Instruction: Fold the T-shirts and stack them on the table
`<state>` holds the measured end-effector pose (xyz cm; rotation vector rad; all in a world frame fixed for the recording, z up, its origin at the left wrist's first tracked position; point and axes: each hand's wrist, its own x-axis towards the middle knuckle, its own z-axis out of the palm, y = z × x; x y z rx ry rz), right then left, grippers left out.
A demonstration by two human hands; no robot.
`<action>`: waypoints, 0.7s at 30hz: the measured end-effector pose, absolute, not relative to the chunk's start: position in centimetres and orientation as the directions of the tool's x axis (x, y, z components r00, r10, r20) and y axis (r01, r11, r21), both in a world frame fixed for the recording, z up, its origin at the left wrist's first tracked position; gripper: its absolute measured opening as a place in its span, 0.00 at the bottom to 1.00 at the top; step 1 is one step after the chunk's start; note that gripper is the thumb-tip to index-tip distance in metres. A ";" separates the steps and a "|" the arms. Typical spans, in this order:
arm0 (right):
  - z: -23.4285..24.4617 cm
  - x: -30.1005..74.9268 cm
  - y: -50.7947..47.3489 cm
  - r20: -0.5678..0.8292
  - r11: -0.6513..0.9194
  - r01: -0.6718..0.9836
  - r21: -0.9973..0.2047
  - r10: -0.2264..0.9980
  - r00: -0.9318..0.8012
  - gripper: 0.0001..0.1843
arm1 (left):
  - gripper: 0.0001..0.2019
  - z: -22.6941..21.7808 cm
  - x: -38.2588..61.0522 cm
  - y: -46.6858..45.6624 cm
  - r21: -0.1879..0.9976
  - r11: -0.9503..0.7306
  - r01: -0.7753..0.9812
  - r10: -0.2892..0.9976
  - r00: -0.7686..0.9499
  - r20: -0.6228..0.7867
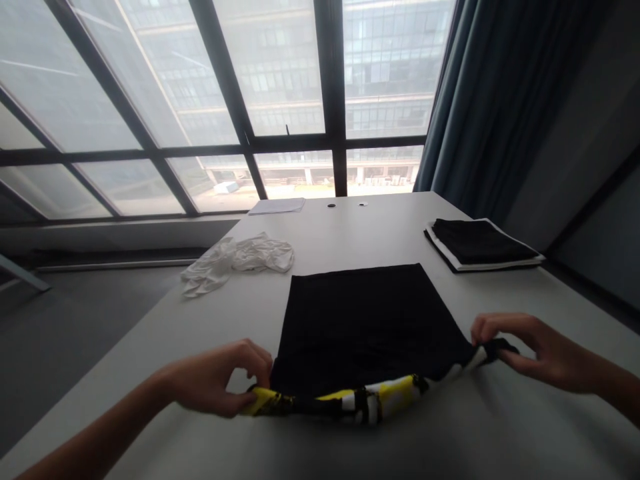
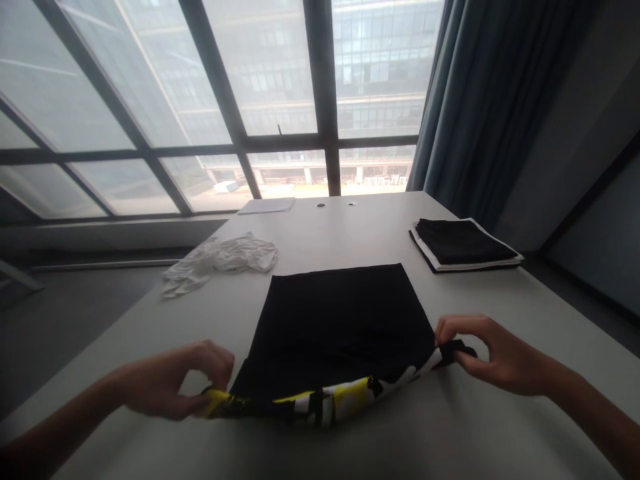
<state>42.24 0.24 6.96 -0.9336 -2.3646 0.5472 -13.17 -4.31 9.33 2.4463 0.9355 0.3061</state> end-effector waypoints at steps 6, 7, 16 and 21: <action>8.0 42.7 5.8 0.146 0.359 0.382 -0.852 0.862 -0.485 0.13 | 0.18 11.8 -13.6 0.9 0.798 -0.324 0.508 0.756 0.647 -0.105; 7.9 42.6 7.0 0.144 0.329 0.380 -0.864 0.886 -0.441 0.14 | 0.20 11.9 -13.8 2.2 0.816 -0.274 0.508 0.799 0.592 -0.101; 2.2 37.2 16.9 0.121 0.177 0.503 -0.846 0.983 -0.141 0.14 | 0.26 4.9 -13.5 12.2 0.763 -0.064 0.643 0.986 0.159 -0.051; -0.4 36.5 18.7 0.103 0.123 0.529 -0.840 0.992 -0.068 0.10 | 0.27 1.9 -13.8 13.5 0.747 -0.067 0.662 0.969 0.223 -0.110</action>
